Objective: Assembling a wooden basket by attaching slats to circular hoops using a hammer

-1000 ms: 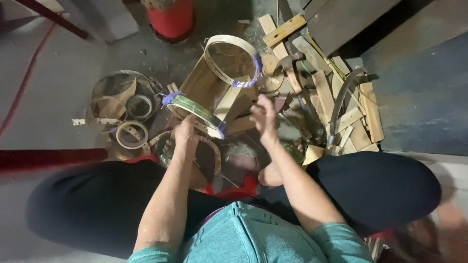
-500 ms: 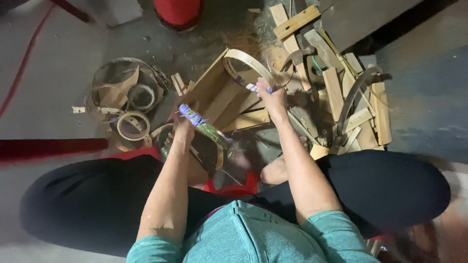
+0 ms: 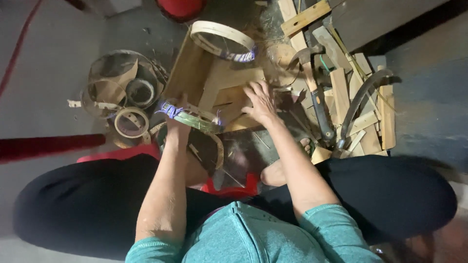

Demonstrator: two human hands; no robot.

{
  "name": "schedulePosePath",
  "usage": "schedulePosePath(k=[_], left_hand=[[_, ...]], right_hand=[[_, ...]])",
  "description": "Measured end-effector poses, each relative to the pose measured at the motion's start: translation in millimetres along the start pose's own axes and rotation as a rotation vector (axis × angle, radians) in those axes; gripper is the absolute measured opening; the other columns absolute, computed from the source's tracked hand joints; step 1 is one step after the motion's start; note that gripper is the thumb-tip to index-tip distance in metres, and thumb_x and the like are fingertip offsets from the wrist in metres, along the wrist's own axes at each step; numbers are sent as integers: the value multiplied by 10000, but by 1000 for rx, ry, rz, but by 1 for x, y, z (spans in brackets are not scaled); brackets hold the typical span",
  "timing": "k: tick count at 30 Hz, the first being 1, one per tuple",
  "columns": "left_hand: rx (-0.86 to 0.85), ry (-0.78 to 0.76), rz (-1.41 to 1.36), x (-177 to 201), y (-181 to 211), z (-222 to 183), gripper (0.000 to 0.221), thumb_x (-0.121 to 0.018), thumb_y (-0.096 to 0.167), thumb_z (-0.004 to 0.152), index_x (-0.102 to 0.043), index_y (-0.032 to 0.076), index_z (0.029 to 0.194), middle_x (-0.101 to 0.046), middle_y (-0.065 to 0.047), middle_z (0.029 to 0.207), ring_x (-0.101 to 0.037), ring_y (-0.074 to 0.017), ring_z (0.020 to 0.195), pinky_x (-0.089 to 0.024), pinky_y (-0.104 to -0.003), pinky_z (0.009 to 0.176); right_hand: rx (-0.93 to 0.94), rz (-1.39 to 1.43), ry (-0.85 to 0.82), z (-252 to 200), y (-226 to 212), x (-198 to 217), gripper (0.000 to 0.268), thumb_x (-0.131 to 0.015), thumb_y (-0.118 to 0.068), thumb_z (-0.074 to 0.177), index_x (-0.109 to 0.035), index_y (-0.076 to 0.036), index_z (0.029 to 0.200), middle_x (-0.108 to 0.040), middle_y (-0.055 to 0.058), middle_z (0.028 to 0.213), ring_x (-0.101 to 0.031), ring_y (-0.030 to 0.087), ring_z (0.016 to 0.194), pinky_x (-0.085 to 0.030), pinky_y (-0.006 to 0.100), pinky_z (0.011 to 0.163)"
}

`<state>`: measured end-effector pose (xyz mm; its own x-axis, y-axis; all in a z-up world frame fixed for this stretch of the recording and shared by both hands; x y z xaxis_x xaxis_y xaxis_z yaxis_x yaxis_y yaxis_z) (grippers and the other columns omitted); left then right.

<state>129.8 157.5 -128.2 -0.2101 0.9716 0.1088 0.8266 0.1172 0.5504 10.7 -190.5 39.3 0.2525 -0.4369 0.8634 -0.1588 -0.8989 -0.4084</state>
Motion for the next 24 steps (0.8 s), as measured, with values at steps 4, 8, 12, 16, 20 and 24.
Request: schedulePosePath(k=[4,8,12,16,20,24], left_hand=[[68,-19,-82,3,18,30,1046,-669,721,824,-83,244,1547,-348,-16,1561,-291,-298,1388,-168,-526,1189],[163,-55,-209,9,29,50,1198,-655,775,811,49,245,1623,-252,-10,1681,-182,-312,1536,-63,-562,1280],[288,-234,-796,-13,55,-105,1161,-987,317,684,-259,72,1555,-299,-293,1586,-407,-509,1423,-355,-787,1131],[418,-422,-751,-13,90,-136,1352,-968,430,643,-79,65,1594,-199,-245,1614,-353,-448,1480,-377,-675,1205],[-61,-438,-855,-8,101,-220,894,-943,362,743,-466,64,1438,-578,-255,1396,-636,-429,1242,-532,-685,1037],[-90,-421,-827,16,107,-225,752,-907,386,769,-575,34,1345,-639,-238,1335,-703,-433,1156,-655,-571,864]], right_hand=[[98,-162,-44,-1,17,-10,482,-866,-460,764,-700,-298,1186,-529,-28,1202,-397,253,1303,-226,637,1174],[30,25,-78,-6,41,-30,399,-864,-424,784,-623,-284,1069,-511,-34,1085,-520,235,1177,-397,524,1085],[-31,769,83,-37,32,15,69,-737,-164,951,-738,-183,1017,-696,-39,910,-617,67,882,-517,228,821],[-253,1027,233,-22,87,-34,179,-706,-356,1005,-756,-199,1074,-679,-49,927,-565,75,840,-499,244,787],[-190,1724,-263,-18,84,-61,444,-460,-392,1051,-623,-21,1233,-400,-1,563,-325,89,414,-245,230,386],[-450,1456,217,-88,-78,80,306,-672,-360,1008,-705,-57,1028,-614,6,704,-548,77,496,-388,196,375]])
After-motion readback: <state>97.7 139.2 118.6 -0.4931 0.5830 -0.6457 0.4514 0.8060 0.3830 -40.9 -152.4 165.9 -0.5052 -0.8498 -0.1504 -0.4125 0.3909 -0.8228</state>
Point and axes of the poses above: each hand's wrist, its own z-axis towards the middle knuckle, its own x-axis out of the back of the hand, y = z × x, the point moved 1 cm from there along z, towards the middle knuckle
